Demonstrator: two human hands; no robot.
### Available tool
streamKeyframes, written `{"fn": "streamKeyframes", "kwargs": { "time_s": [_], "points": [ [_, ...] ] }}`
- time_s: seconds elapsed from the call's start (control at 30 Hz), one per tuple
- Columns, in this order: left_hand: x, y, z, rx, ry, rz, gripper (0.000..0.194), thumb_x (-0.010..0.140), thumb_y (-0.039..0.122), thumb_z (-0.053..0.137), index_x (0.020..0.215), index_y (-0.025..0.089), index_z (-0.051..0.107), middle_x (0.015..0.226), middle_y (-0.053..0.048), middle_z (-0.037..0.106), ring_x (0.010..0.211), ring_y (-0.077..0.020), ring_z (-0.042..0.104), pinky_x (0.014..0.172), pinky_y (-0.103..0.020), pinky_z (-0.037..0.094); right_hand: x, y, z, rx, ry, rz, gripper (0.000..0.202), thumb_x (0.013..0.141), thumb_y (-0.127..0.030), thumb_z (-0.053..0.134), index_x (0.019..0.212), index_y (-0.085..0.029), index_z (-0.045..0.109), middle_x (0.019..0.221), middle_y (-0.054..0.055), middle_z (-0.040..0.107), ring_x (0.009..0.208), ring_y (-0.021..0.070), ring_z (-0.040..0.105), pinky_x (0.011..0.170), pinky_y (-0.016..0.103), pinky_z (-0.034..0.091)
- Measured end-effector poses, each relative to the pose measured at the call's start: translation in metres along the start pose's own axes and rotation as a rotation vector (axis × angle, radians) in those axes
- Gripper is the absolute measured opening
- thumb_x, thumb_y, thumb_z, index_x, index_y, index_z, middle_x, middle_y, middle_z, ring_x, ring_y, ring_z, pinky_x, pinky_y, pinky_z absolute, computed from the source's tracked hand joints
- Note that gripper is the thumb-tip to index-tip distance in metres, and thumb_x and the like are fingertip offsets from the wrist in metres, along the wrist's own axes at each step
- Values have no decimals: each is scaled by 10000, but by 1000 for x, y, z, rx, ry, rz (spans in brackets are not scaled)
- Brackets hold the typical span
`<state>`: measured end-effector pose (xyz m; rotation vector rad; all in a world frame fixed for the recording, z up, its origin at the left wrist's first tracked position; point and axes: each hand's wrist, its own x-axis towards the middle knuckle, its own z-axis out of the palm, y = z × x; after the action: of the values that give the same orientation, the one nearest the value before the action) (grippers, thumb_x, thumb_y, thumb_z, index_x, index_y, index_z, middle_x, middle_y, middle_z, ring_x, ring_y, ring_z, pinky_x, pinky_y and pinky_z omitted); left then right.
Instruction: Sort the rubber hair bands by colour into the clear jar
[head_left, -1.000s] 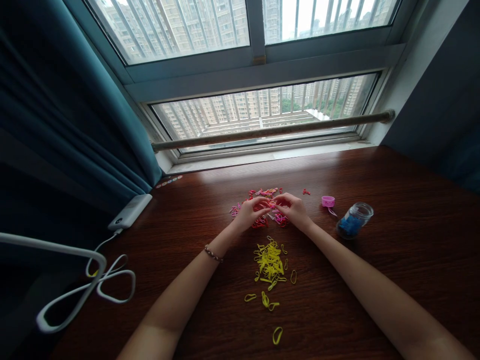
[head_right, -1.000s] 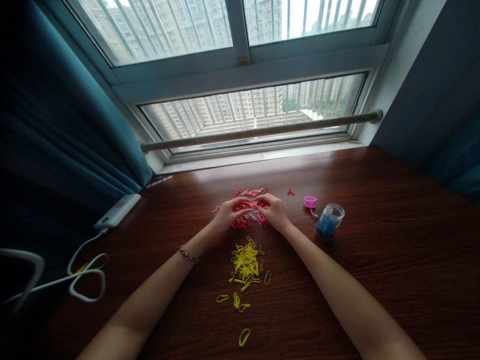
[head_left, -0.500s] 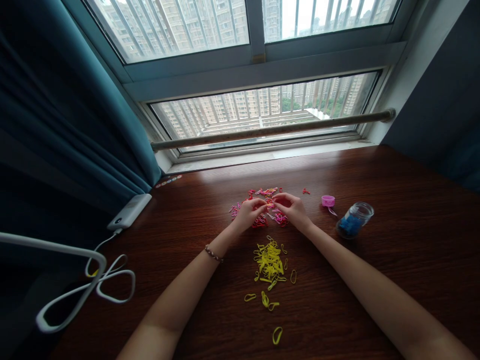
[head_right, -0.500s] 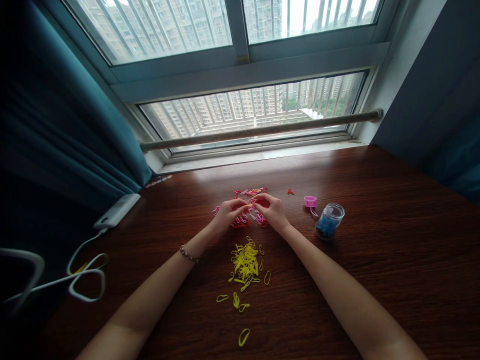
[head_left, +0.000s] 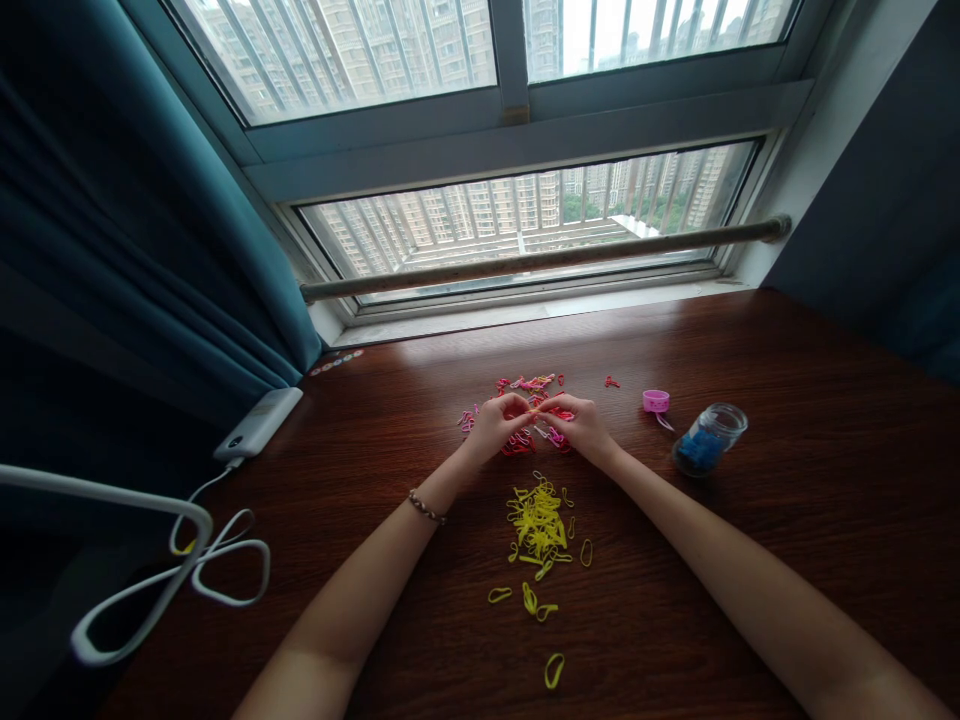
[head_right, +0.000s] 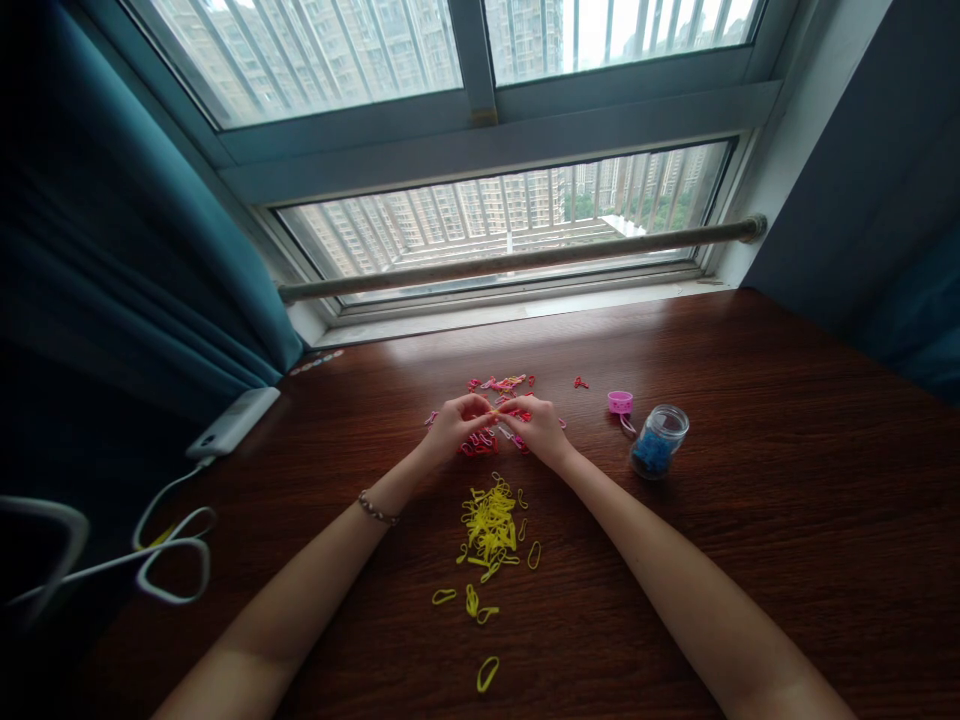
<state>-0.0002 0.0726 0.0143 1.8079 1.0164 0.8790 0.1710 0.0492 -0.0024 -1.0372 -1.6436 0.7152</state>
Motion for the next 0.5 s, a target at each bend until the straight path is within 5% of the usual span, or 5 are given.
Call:
{"fn": "streamKeyframes", "kwargs": {
  "time_s": [0.5],
  "points": [
    [1, -4, -5, 102, -39, -4, 281, 730, 388, 573, 766, 119, 643, 704, -51, 654, 644, -149, 586, 591, -236, 454, 3, 7, -1, 166, 125, 201, 246, 705, -389, 597, 764, -156, 651, 726, 56, 670, 660, 174, 613, 596, 263, 485]
  ]
}}
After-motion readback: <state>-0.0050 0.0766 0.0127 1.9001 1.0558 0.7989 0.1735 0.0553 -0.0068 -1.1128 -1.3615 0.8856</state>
